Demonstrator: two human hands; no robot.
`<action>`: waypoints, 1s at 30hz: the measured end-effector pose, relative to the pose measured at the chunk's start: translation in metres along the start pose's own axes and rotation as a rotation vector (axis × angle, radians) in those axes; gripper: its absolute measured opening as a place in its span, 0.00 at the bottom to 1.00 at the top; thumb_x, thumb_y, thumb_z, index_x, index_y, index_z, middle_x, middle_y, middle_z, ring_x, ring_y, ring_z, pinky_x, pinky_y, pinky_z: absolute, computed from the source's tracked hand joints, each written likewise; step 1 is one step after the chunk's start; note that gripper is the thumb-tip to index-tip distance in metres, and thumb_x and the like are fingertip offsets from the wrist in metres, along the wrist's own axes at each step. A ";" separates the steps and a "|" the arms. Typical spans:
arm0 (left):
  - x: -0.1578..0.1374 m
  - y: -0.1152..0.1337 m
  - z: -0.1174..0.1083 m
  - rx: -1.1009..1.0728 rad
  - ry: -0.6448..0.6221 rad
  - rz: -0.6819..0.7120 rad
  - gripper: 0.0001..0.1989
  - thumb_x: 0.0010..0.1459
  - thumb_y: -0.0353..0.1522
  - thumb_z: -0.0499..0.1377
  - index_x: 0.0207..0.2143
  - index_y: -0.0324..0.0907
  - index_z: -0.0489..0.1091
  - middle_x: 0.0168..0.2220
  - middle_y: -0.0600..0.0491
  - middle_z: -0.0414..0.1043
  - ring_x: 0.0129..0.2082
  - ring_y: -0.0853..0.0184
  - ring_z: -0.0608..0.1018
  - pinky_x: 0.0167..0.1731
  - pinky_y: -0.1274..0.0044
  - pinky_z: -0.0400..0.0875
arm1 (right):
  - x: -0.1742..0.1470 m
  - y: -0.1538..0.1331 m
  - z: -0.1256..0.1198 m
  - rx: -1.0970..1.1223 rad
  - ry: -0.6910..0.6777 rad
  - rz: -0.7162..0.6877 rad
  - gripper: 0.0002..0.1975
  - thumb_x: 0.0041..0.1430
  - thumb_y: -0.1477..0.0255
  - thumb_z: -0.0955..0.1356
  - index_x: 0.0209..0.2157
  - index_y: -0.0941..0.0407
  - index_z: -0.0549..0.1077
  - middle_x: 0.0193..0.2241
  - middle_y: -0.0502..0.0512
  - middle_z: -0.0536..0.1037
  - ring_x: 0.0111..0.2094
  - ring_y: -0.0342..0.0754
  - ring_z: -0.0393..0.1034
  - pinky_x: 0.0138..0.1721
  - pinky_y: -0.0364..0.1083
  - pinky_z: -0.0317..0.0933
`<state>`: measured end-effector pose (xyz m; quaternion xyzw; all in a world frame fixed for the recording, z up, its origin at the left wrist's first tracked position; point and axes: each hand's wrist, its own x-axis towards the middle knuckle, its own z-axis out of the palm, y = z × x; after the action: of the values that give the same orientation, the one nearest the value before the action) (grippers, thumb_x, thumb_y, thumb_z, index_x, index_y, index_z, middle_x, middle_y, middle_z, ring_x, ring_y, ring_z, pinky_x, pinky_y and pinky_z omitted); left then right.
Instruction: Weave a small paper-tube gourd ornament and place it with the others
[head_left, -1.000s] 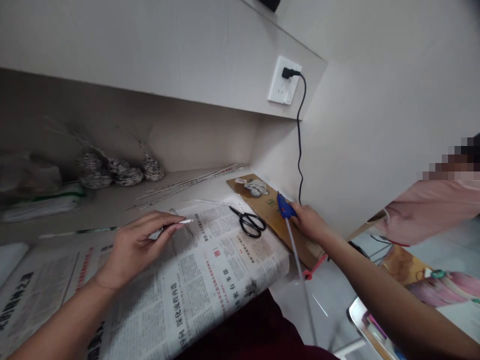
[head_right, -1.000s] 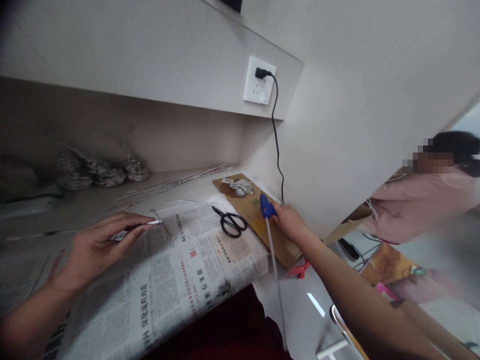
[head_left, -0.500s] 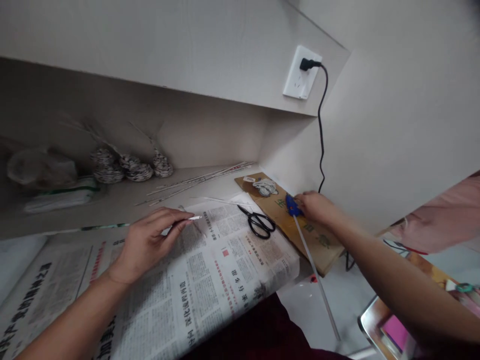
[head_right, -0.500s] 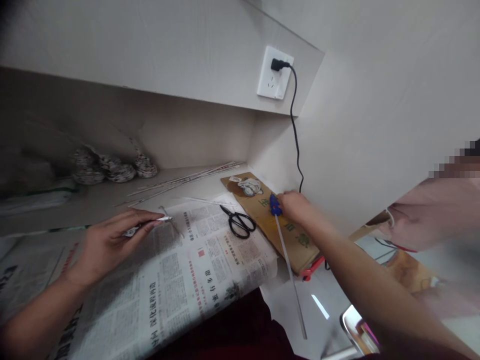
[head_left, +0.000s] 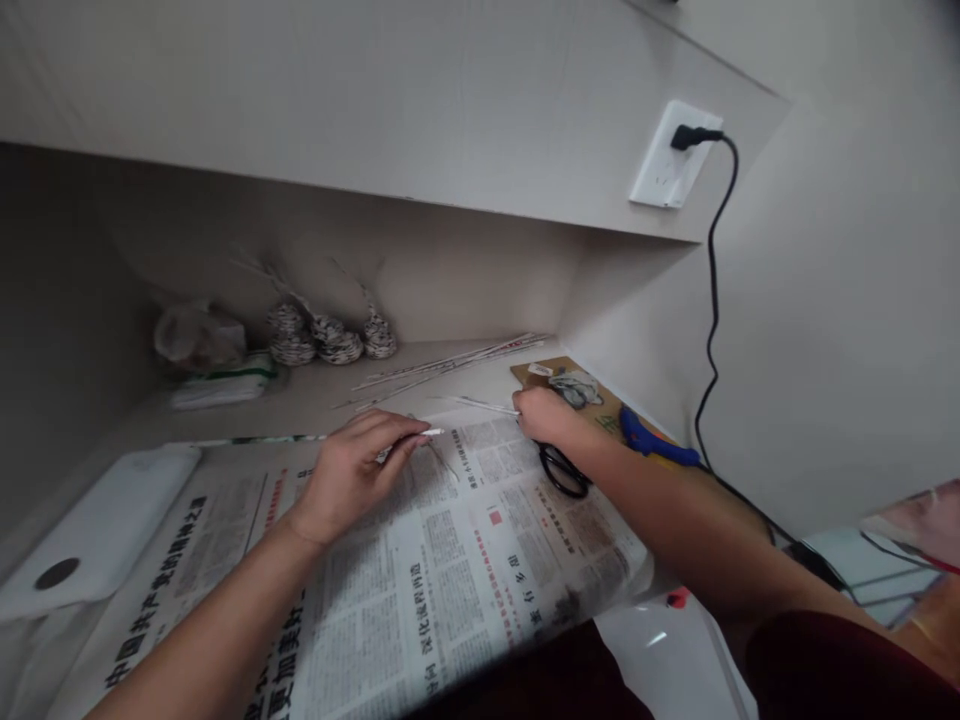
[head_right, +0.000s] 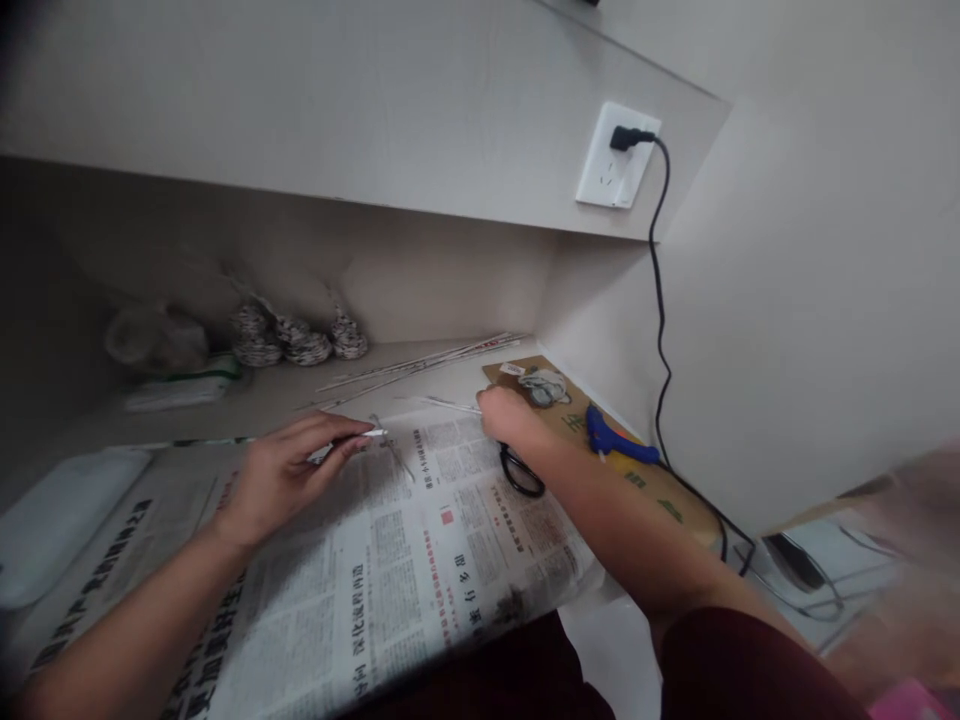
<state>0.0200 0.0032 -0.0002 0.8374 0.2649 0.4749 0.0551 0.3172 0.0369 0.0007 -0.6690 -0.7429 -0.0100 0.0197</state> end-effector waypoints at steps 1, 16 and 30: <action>0.000 -0.001 0.000 0.001 0.004 -0.003 0.07 0.58 0.30 0.59 0.39 0.43 0.75 0.35 0.50 0.78 0.35 0.67 0.78 0.38 0.74 0.73 | 0.000 0.002 -0.003 0.038 0.015 0.003 0.09 0.52 0.79 0.66 0.36 0.63 0.75 0.39 0.71 0.77 0.41 0.57 0.72 0.43 0.49 0.61; 0.002 0.008 -0.003 -0.048 0.111 -0.138 0.07 0.57 0.29 0.60 0.39 0.43 0.76 0.35 0.51 0.78 0.36 0.67 0.78 0.39 0.75 0.71 | -0.013 -0.087 -0.021 2.055 -0.049 0.022 0.13 0.45 0.69 0.76 0.31 0.60 0.74 0.27 0.49 0.76 0.26 0.37 0.71 0.25 0.35 0.65; 0.004 0.018 -0.005 0.044 0.228 0.005 0.12 0.55 0.25 0.61 0.42 0.45 0.75 0.34 0.52 0.78 0.34 0.67 0.77 0.36 0.73 0.72 | -0.015 -0.105 -0.001 2.323 -0.016 0.132 0.11 0.48 0.68 0.76 0.32 0.56 0.73 0.26 0.46 0.76 0.25 0.36 0.71 0.23 0.33 0.65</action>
<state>0.0245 -0.0112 0.0117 0.7797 0.2777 0.5611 0.0051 0.2141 0.0114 0.0023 -0.2857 -0.2688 0.6822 0.6170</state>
